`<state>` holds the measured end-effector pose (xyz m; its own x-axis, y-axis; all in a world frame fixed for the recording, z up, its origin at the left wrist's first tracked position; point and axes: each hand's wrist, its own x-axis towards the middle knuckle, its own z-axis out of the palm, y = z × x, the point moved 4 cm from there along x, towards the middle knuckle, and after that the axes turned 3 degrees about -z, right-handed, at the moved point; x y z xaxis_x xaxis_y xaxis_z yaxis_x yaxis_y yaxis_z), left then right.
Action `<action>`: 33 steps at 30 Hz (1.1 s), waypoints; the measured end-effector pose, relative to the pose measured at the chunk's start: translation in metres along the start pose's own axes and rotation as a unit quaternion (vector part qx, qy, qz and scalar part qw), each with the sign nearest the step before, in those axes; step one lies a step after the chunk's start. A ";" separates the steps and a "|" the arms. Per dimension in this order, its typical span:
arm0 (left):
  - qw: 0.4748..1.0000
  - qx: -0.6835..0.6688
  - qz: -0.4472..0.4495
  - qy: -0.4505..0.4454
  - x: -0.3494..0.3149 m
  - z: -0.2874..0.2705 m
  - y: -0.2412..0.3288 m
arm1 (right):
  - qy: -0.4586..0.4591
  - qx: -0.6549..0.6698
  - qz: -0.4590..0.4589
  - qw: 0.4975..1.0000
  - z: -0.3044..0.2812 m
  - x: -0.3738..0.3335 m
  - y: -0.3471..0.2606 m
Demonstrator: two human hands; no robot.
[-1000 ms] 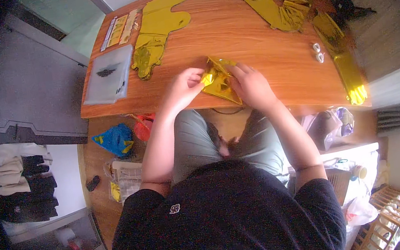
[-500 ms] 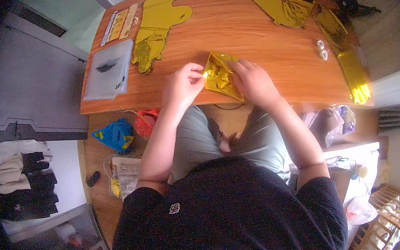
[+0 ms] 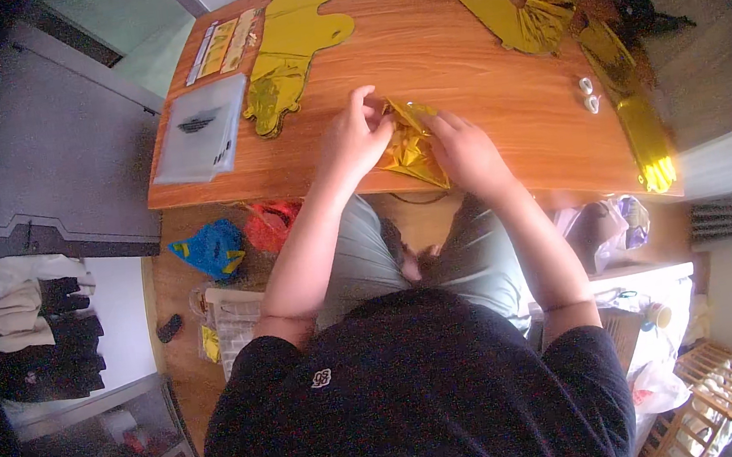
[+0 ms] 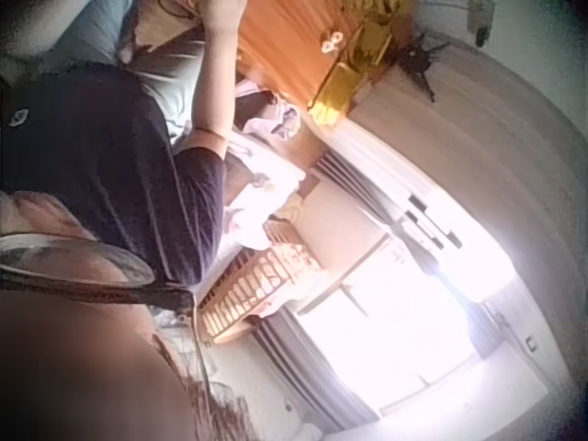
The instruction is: Folding yellow foil decorations on a desk.
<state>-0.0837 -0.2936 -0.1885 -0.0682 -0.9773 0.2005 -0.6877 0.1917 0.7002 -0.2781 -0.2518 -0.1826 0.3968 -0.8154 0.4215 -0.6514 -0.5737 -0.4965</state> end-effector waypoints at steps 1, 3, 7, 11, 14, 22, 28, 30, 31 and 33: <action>1.000 0.000 0.001 0.000 0.005 0.002 0.001 | -0.010 -0.015 0.002 1.000 0.001 0.000 0.000; 0.997 -0.052 -0.055 -0.019 0.015 0.008 -0.002 | -0.019 -0.031 0.005 0.999 0.001 -0.001 -0.001; 0.995 -0.036 -0.086 -0.034 0.026 0.011 0.001 | -0.009 -0.029 0.006 1.000 -0.001 0.000 -0.005; 0.993 -0.045 -0.096 -0.045 0.029 0.011 0.008 | -0.007 -0.020 0.008 1.000 0.000 -0.001 -0.001; 0.995 -0.052 -0.079 -0.027 0.026 0.010 0.012 | -0.008 -0.028 0.012 0.999 0.000 -0.001 -0.001; 0.997 -0.069 0.016 0.020 0.017 0.019 0.013 | 0.015 -0.005 0.036 0.999 0.002 -0.001 0.004; 0.993 0.078 0.083 -0.019 0.002 0.008 0.025 | 0.020 0.011 0.040 0.999 0.004 -0.001 0.007; 0.987 0.046 0.153 -0.026 -0.006 0.010 0.021 | 0.024 0.012 0.033 0.999 0.004 -0.001 0.008; 0.987 0.046 0.153 -0.027 -0.008 0.008 0.020 | 0.023 0.008 0.034 0.999 0.004 -0.001 0.007; 0.962 0.067 0.265 -0.022 -0.016 0.006 0.027 | 0.021 0.005 0.036 0.999 0.005 -0.001 0.007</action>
<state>-0.1055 -0.2729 -0.1764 -0.4628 -0.7494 0.4735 -0.6350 0.6530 0.4127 -0.2798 -0.2555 -0.1902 0.3211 -0.8510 0.4155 -0.6703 -0.5142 -0.5351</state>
